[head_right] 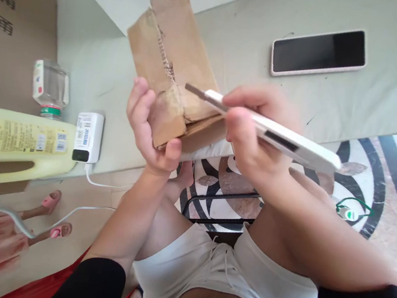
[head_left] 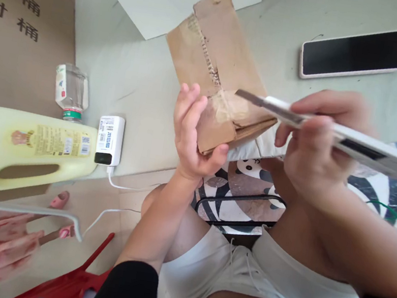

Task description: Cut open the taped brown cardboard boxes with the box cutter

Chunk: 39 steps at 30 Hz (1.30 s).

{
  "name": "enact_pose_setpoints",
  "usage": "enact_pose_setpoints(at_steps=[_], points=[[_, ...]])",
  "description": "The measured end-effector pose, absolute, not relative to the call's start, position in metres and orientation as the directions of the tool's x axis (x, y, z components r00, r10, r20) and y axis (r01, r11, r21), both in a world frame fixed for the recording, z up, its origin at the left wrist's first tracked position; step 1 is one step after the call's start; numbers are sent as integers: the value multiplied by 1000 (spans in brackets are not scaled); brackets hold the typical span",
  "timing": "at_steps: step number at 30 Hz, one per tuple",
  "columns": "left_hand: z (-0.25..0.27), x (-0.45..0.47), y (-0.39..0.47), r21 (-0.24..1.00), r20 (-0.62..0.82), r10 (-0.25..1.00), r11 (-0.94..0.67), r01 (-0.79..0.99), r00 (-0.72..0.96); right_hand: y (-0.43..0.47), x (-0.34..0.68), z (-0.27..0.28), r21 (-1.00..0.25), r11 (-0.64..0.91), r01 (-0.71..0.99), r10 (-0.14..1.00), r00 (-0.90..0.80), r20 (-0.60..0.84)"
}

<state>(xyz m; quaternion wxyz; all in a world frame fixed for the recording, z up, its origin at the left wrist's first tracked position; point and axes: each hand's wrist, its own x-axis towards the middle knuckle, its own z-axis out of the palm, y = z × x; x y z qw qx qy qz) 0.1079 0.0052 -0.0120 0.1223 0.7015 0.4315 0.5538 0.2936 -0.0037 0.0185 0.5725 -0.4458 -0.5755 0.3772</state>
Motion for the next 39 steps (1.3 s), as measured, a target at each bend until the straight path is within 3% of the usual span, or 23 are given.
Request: enact_pose_setpoints(at_steps=[2,4,12,18,23,26,31,35,39], points=[[-13,111,7,631,690,724,-607,482,9,-2,294,24,-903,402,153,905,85,417],[-12,112,8,632,697,717,-615,471,2,0,296,27,-902,385,194,914,53,401],[-8,111,14,831,483,863,-399,386,-148,3,289,23,-902,414,120,890,152,429],[-12,110,14,742,603,792,-516,429,-90,5,292,21,-914,403,42,908,104,405],[-14,109,13,580,744,668,-657,482,15,5,290,21,-932,357,-70,930,119,347],[-15,108,13,606,724,690,-643,469,11,6,289,21,-922,359,-147,930,135,341],[-14,110,13,671,673,739,-596,441,-25,9,291,20,-935,332,-120,938,150,314],[-15,108,14,681,644,765,-581,446,11,12,291,21,-913,339,-229,934,201,296],[-17,104,16,562,720,685,-672,482,115,15,292,19,-879,356,-318,929,218,298]])
